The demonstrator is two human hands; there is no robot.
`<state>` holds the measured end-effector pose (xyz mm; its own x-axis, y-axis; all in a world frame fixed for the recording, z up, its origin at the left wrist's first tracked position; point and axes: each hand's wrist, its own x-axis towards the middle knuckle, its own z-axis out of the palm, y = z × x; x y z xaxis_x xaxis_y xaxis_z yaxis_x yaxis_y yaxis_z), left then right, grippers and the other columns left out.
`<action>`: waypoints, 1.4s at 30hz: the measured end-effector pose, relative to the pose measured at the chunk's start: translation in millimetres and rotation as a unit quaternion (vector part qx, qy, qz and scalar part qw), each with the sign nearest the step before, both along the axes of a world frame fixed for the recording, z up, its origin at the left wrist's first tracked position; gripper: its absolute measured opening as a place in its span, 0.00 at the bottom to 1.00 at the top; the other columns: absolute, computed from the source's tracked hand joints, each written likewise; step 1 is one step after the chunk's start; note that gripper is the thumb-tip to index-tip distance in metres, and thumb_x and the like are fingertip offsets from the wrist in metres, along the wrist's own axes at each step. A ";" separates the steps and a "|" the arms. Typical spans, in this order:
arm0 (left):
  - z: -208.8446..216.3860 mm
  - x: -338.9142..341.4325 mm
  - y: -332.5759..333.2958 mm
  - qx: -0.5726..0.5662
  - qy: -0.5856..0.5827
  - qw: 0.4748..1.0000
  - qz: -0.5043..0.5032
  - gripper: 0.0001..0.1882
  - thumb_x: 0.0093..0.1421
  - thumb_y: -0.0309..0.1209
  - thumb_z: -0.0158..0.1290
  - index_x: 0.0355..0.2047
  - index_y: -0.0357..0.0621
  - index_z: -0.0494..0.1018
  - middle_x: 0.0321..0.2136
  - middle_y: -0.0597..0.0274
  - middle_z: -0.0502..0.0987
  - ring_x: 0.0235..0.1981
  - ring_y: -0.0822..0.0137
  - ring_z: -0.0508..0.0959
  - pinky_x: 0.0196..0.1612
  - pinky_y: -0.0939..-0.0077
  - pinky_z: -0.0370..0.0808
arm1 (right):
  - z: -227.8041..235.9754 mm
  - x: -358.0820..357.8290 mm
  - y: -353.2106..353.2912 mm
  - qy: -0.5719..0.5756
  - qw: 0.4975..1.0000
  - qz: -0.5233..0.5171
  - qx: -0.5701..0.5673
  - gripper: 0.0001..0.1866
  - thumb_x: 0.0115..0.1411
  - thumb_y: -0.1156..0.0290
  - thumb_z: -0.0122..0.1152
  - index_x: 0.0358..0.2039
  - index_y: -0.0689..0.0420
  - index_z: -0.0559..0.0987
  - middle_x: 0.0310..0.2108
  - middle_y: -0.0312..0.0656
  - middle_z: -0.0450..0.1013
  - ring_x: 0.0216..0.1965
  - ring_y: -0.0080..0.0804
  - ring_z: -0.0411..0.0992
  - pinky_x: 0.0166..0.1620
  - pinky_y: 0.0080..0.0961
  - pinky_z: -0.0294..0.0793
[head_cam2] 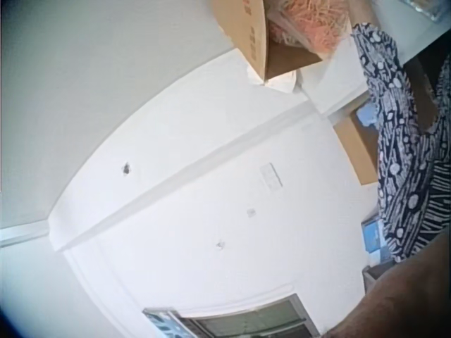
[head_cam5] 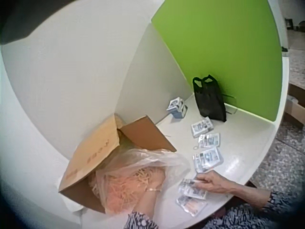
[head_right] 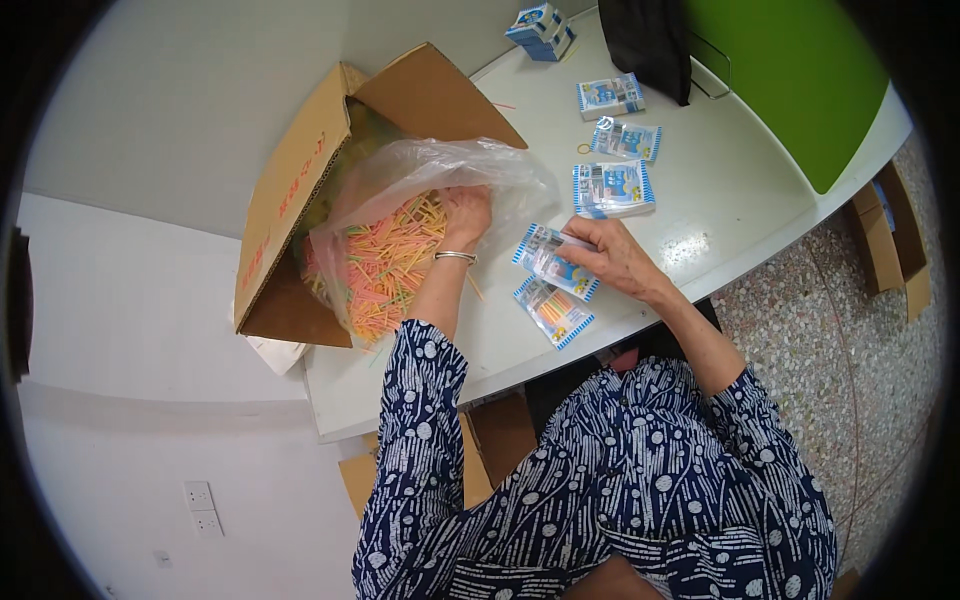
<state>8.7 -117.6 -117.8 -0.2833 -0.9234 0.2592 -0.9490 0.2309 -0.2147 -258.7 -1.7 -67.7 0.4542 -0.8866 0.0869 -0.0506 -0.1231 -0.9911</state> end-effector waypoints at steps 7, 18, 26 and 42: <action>11.6 5.4 13.6 -0.049 0.094 0.994 -0.012 0.24 0.53 0.30 0.47 0.52 0.40 0.64 0.54 0.46 0.63 0.57 0.46 0.58 0.56 0.39 0.48 | -5.7 -9.6 0.7 -0.057 0.996 -0.005 0.066 0.10 0.56 0.69 0.58 0.27 0.65 0.76 0.20 0.32 0.68 0.24 0.15 0.62 0.28 0.16 0.62; 48.6 72.7 35.6 0.082 0.126 0.983 0.109 0.26 0.55 0.36 0.48 0.51 0.34 0.62 0.50 0.49 0.65 0.51 0.48 0.63 0.49 0.44 0.61 | -21.3 11.8 -12.4 -0.092 0.989 0.008 0.112 0.09 0.56 0.68 0.60 0.27 0.62 0.78 0.20 0.32 0.72 0.22 0.12 0.66 0.26 0.13 0.64; 112.4 68.1 102.3 0.291 0.528 0.787 0.129 0.17 0.60 0.35 0.46 0.44 0.36 0.66 0.36 0.55 0.74 0.38 0.66 0.74 0.46 0.71 0.70 | -12.9 27.0 -20.7 -0.144 0.977 0.042 0.150 0.08 0.58 0.68 0.59 0.29 0.60 0.76 0.25 0.31 0.73 0.26 0.12 0.68 0.30 0.12 0.67; 35.7 0.1 143.4 0.494 0.799 0.343 0.010 0.13 0.61 0.34 0.50 0.41 0.38 0.67 0.33 0.50 0.74 0.28 0.65 0.77 0.27 0.77 0.78 | -30.0 107.5 -38.3 -0.323 0.895 0.108 0.289 0.10 0.60 0.67 0.57 0.35 0.60 0.74 0.28 0.36 0.75 0.29 0.16 0.73 0.33 0.18 0.74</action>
